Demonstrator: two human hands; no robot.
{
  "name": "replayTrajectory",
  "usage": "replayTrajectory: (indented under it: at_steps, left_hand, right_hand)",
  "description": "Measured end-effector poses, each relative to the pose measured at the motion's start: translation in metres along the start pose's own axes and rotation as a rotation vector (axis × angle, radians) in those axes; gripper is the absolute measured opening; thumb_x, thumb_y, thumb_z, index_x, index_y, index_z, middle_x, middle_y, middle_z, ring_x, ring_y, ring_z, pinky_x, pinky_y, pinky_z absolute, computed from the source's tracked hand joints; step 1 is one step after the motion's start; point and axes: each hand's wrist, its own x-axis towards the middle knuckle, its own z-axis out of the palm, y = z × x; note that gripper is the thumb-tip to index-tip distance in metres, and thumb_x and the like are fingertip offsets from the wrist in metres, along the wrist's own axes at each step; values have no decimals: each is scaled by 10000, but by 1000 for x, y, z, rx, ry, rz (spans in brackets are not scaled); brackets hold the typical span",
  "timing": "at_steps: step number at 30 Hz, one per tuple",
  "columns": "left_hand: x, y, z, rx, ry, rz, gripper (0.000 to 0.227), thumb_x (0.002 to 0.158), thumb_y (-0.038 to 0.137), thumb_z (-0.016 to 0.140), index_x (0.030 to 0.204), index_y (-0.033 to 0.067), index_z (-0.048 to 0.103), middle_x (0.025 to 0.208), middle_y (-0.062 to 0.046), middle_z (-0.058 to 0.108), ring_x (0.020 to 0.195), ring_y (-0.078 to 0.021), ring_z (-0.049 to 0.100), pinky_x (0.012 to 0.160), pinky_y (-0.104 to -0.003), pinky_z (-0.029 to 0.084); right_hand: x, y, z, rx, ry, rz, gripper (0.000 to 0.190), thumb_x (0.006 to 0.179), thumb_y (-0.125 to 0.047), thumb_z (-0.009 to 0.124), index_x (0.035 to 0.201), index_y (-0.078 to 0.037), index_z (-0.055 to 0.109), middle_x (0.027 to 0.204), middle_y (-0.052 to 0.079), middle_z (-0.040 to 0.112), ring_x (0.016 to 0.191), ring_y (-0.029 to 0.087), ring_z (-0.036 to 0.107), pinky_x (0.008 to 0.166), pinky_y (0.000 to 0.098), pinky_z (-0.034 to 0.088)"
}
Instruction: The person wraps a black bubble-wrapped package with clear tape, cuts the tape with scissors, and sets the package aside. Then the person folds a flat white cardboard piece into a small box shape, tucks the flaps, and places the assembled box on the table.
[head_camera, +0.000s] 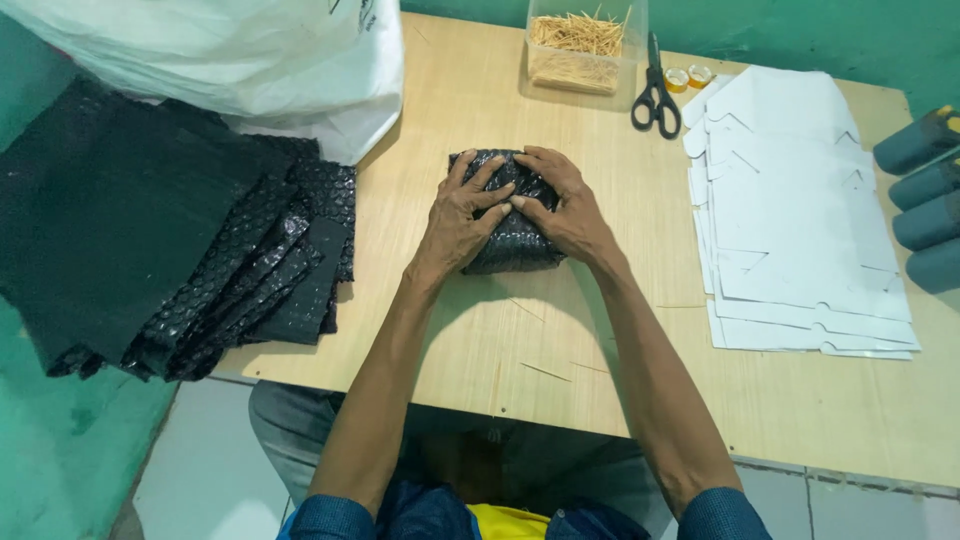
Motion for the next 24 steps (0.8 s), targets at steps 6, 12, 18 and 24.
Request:
replayTrajectory:
  at_steps: [6, 12, 18, 24]
  left_hand:
    - [1, 15, -5, 35, 5, -32, 253, 942, 277, 722, 1191, 252, 759, 1486, 24, 571, 1507, -327, 293, 1207, -485, 252]
    - [2, 21, -6, 10, 11, -81, 262, 923, 283, 723, 1180, 249, 758, 1462, 15, 595, 1506, -303, 300, 1219, -471, 236]
    - [-1, 15, -1, 28, 31, -68, 257, 914, 260, 736, 1170, 254, 761, 1472, 7, 590, 1506, -293, 307, 1209, -464, 249]
    - [-2, 32, -5, -10, 48, -72, 236, 922, 210, 716, 1152, 199, 765, 1464, -22, 597, 1502, -318, 308, 1206, -493, 238]
  right_hand:
    - [-3, 0, 1, 22, 40, 14, 494, 916, -319, 776, 1388, -236, 657, 1530, 156, 501, 1476, 419, 369, 1225, 595, 245]
    - [2, 17, 7, 41, 66, 38, 457, 879, -324, 813, 1325, -278, 721, 1484, 97, 564, 1476, 413, 362, 1224, 583, 254]
    - [-2, 18, 9, 39, 98, 12, 458, 879, -323, 814, 1326, -277, 721, 1482, 116, 575, 1466, 451, 356, 1214, 595, 278]
    - [-4, 4, 7, 84, 134, 5, 347, 991, -355, 710, 1321, -247, 724, 1468, 159, 582, 1436, 515, 340, 1179, 637, 308]
